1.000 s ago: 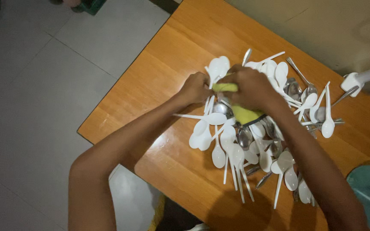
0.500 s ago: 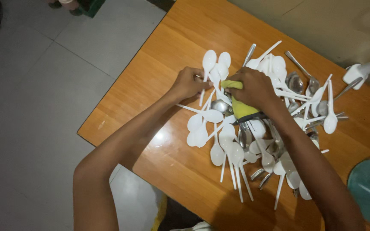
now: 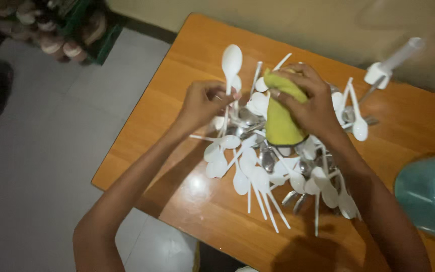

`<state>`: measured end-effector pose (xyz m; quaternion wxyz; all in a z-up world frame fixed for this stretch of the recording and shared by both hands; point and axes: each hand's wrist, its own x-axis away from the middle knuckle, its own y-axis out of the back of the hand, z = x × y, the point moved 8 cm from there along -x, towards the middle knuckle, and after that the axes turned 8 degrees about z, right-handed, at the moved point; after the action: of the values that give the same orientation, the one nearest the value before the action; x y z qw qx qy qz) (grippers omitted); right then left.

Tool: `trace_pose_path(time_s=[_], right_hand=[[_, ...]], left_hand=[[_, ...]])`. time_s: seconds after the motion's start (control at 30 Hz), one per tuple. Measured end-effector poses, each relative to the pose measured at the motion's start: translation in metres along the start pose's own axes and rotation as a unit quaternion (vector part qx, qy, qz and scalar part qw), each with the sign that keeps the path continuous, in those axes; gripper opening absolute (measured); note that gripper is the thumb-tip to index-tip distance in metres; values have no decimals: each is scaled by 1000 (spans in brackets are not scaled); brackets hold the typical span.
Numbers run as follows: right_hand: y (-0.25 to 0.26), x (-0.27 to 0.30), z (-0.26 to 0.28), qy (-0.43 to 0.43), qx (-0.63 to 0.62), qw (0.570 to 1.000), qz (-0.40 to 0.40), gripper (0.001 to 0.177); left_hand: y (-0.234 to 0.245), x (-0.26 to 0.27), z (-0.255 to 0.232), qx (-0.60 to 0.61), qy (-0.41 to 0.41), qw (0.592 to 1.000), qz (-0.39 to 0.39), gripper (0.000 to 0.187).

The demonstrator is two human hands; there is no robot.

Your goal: The person wipes metal and plastic spoons with a yellow cloth on a wooden table. They pick each spoon from a pile, wipe it, and place it into a clear bowl of water. The process repeats for multiple spoons throughout the clip.

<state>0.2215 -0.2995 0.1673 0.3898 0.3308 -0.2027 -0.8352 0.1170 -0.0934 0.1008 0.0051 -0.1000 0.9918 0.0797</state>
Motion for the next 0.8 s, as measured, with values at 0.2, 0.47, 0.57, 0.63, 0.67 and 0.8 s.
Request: trace_pose_path(time_s=[0.2, 0.47, 0.57, 0.63, 0.67, 0.8], right_hand=[[30, 70, 33, 56, 125, 987, -80, 46], [144, 158, -9, -96, 114, 942, -300, 34], [179, 195, 11, -130, 13, 941, -311, 30], [196, 205, 36, -153, -21, 943, -293, 29], [202, 209, 52, -163, -21, 943, -290, 29], [218, 209, 103, -156, 24, 938, -307, 30]], left_hand=[[-116, 20, -46, -196, -98, 975, 40, 19], [-220, 30, -77, -205, -68, 957, 193, 23], [-227, 13, -115, -190, -104, 968, 124, 25], [-239, 13, -136, -165, -99, 977, 94, 28], [-250, 13, -144, -135, -82, 983, 96, 29], [-290, 26, -180, -107, -66, 980, 153, 34]])
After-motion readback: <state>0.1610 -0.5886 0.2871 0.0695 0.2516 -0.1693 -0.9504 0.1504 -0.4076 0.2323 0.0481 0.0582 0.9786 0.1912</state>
